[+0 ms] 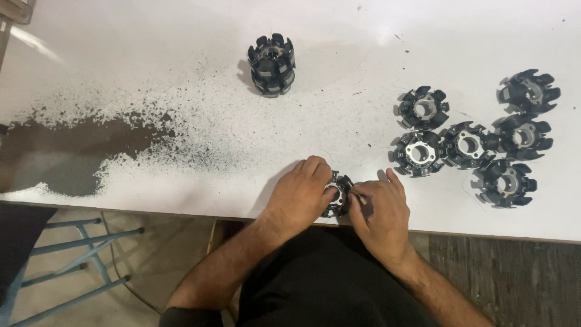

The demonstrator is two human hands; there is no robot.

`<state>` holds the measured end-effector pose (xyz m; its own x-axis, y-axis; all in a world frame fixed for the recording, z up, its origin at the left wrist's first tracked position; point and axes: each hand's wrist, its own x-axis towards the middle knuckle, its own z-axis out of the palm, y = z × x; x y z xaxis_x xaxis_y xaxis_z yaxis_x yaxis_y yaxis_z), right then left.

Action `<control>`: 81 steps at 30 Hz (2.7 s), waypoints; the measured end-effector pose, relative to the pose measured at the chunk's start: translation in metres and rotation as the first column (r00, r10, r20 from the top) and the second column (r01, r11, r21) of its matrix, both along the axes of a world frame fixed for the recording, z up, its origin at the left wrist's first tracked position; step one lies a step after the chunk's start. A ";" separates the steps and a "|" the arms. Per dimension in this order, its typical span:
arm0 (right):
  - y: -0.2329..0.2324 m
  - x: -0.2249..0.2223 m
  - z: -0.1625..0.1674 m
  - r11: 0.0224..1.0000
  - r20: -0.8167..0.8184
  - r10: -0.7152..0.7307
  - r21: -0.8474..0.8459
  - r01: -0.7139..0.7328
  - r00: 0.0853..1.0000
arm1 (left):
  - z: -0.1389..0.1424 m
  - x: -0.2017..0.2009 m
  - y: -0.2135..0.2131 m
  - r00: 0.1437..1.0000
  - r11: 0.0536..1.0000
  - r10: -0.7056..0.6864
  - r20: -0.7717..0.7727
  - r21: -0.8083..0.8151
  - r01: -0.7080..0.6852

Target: The person picks up a black plastic wheel hub component from the table, works on its center with a small handheld tool, and places the finished part onto a growing pile on the right side of the table. The person repeats this cycle for one part at a time throughout the episode.

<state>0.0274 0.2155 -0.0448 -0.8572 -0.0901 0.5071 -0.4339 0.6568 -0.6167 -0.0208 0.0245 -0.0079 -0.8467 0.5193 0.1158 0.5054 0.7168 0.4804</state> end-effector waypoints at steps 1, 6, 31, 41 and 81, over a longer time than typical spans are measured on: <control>0.000 -0.001 0.000 1.000 0.011 0.004 0.003 -0.004 1.000 | 0.000 0.001 0.001 1.000 1.000 0.001 -0.013 -0.020 -0.002; 0.001 -0.003 0.001 1.000 0.010 -0.005 -0.013 0.005 1.000 | 0.002 0.004 0.005 0.998 0.999 0.048 -0.037 0.004 -0.048; 0.009 -0.009 0.000 0.998 0.003 0.056 0.022 -0.056 0.998 | 0.001 -0.002 0.002 0.994 0.989 -0.106 -0.016 0.105 0.108; 0.007 -0.002 -0.003 0.997 -0.039 0.075 -0.009 -0.076 0.996 | -0.006 0.002 0.005 0.999 0.968 0.037 -0.012 0.247 -0.033; 0.134 -0.077 -0.009 0.946 -0.023 -0.007 0.323 0.014 1.000 | 0.030 -0.083 -0.071 0.872 0.959 0.282 -0.400 0.150 -0.241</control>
<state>-0.0497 0.3495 -0.0542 -0.8483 -0.2432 0.4704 -0.4368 0.8236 -0.3617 -0.1043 -0.0466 0.0223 -0.8142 0.2554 0.5214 0.4724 0.8135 0.3392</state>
